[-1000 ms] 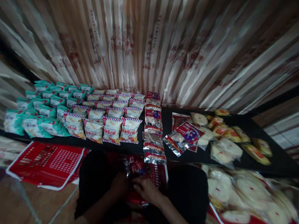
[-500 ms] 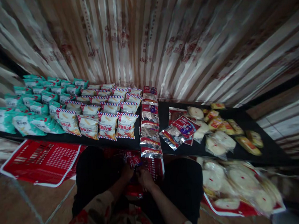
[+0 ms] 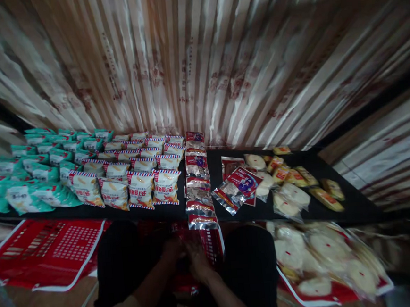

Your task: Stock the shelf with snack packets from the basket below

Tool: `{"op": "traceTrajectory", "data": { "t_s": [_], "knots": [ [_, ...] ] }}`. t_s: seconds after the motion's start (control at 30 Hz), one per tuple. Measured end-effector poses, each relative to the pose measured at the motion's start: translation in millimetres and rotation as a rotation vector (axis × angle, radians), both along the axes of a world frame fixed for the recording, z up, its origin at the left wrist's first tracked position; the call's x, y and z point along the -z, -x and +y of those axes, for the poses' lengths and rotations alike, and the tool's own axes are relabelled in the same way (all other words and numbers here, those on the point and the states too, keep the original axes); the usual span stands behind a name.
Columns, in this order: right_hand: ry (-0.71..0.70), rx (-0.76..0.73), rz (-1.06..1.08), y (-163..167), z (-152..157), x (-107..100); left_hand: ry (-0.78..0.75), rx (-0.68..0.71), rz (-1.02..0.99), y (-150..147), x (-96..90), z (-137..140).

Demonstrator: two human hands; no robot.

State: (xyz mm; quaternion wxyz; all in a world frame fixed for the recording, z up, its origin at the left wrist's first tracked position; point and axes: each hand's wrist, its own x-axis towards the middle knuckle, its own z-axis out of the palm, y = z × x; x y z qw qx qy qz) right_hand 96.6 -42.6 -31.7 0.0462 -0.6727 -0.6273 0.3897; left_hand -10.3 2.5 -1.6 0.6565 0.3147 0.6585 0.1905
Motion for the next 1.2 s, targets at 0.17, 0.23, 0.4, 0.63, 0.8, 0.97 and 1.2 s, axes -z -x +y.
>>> {"op": "traceTrajectory", "data": {
  "t_s": [0.17, 0.23, 0.4, 0.63, 0.8, 0.97, 1.2],
  "knots": [
    [-0.201, 0.134, 0.232, -6.7, 0.9, -1.1, -0.062, -0.069, -0.177, 23.6, -30.4, -20.5],
    [-0.26, 0.193, 0.329, -9.4, 0.1, -4.4, -0.084, -0.105, -0.262, 33.9, -38.5, -29.3],
    [-0.29, 0.233, 0.552, -6.3, -9.4, -21.3, -0.063, -0.198, -0.433, 48.1, -62.3, -39.1],
    [-0.256, 0.349, 0.752, -3.9, -16.9, -71.7, -0.31, -0.201, -0.291, 60.2, -112.0, -34.2],
    [-0.305, 0.403, 0.884, -18.1, -12.0, -115.1, -0.4, -0.1, -0.221, 57.2, -123.6, -35.6],
    [-0.265, 0.512, 0.976, -26.3, -8.1, -138.2, -0.353, 0.075, -0.407, 39.0, -134.5, -41.1],
    [-0.221, 0.629, 1.093, -27.0, -13.5, -144.8, -0.39, -0.01, -0.271, 16.8, -126.0, -32.6]
  ]
}}
